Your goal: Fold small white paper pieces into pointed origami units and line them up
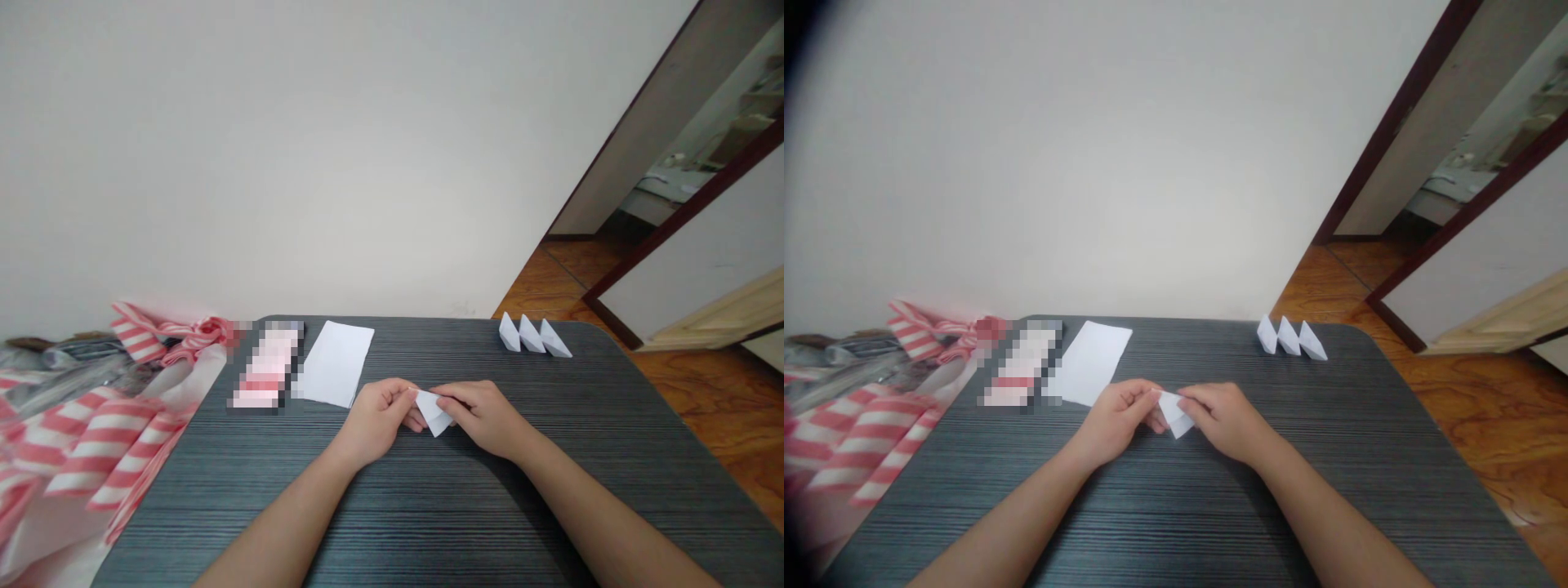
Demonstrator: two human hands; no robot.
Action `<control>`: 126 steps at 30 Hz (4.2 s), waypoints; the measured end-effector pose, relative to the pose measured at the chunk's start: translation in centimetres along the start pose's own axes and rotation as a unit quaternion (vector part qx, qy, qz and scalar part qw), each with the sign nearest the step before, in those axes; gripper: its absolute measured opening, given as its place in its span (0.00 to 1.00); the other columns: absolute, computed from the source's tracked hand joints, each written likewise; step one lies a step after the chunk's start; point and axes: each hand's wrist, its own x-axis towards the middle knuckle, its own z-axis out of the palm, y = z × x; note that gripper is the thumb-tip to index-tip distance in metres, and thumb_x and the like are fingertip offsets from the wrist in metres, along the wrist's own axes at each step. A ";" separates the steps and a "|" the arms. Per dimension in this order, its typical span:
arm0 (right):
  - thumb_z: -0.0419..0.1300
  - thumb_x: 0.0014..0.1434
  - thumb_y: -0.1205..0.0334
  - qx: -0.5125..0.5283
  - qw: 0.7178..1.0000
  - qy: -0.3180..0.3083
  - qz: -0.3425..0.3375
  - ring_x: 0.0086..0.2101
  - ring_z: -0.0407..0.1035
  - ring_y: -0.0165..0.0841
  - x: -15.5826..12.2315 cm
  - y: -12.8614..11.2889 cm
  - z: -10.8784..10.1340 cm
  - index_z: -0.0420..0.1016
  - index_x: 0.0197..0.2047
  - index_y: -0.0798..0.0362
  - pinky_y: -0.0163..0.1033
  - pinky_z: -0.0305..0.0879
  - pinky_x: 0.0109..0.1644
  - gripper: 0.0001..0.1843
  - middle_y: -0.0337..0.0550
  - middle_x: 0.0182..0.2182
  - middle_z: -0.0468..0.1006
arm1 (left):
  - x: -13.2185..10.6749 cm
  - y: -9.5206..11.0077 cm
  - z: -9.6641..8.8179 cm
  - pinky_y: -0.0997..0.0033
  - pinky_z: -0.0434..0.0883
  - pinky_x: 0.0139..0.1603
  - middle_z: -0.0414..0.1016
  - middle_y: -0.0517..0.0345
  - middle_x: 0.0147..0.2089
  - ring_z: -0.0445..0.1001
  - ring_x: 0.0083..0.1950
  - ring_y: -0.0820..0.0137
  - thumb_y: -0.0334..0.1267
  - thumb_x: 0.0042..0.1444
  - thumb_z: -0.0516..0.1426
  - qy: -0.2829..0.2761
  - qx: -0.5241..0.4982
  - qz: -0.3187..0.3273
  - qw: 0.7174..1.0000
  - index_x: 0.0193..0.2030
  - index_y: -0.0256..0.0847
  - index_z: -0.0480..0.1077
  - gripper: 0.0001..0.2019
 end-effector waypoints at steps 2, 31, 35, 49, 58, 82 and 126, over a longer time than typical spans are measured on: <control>0.48 0.64 0.61 0.006 1.000 -0.011 0.012 0.26 0.70 0.29 0.1 -0.1 0.0 0.75 0.35 0.52 0.32 0.63 0.33 0.15 0.40 0.29 0.78 | 0.0 0.0 0.0 0.69 0.74 0.33 0.75 0.53 0.27 0.74 0.28 0.71 0.43 0.58 0.51 0.000 0.001 0.001 1.000 0.36 0.32 0.71 0.15; 0.54 0.59 0.60 0.098 0.992 -0.010 0.081 0.24 0.63 0.28 0.3 -0.3 0.0 0.74 0.28 0.56 0.31 0.57 0.27 0.13 0.38 0.22 0.72 | -0.1 0.0 0.1 0.70 0.73 0.32 0.75 0.53 0.26 0.74 0.28 0.70 0.42 0.58 0.51 -0.021 0.044 0.006 0.999 0.34 0.34 0.70 0.13; 0.55 0.58 0.61 0.081 0.995 -0.022 0.058 0.23 0.63 0.27 0.4 -0.7 -0.1 0.73 0.26 0.56 0.30 0.56 0.27 0.12 0.37 0.20 0.71 | -0.3 0.3 0.1 0.74 0.69 0.29 0.75 0.54 0.25 0.73 0.26 0.72 0.42 0.56 0.52 -0.030 0.101 0.001 0.994 0.33 0.34 0.71 0.12; 0.52 0.60 0.62 0.136 0.984 -0.044 0.109 0.21 0.67 0.27 0.3 -0.7 -0.4 0.75 0.27 0.55 0.30 0.59 0.25 0.15 0.38 0.19 0.75 | -0.3 0.8 0.0 0.76 0.68 0.28 0.75 0.56 0.24 0.71 0.25 0.74 0.41 0.57 0.50 -0.008 0.143 0.032 0.989 0.26 0.36 0.73 0.15; 0.51 0.61 0.61 0.153 0.978 -0.052 0.134 0.18 0.64 0.26 0.2 -0.4 -0.3 0.73 0.27 0.55 0.29 0.57 0.22 0.15 0.37 0.19 0.75 | -0.1 0.5 0.0 0.75 0.69 0.29 0.75 0.55 0.24 0.72 0.25 0.73 0.42 0.57 0.51 -0.008 0.101 0.009 0.995 0.27 0.35 0.72 0.15; 0.49 0.63 0.59 0.127 0.983 -0.029 0.129 0.19 0.64 0.26 0.0 0.3 -0.6 0.70 0.24 0.55 0.29 0.57 0.26 0.18 0.37 0.17 0.75 | 0.3 0.1 -0.1 0.74 0.69 0.25 0.75 0.54 0.23 0.72 0.22 0.73 0.41 0.57 0.53 0.046 0.004 -0.022 0.999 0.30 0.33 0.67 0.12; 0.53 0.60 0.66 0.062 0.994 0.076 -0.040 0.40 0.67 0.34 0.3 0.9 0.0 0.75 0.46 0.51 0.39 0.64 0.43 0.13 0.46 0.40 0.73 | 0.6 -0.8 -0.4 0.75 0.68 0.24 0.72 0.57 0.21 0.69 0.22 0.74 0.45 0.57 0.52 0.121 0.085 0.023 0.989 0.28 0.35 0.68 0.15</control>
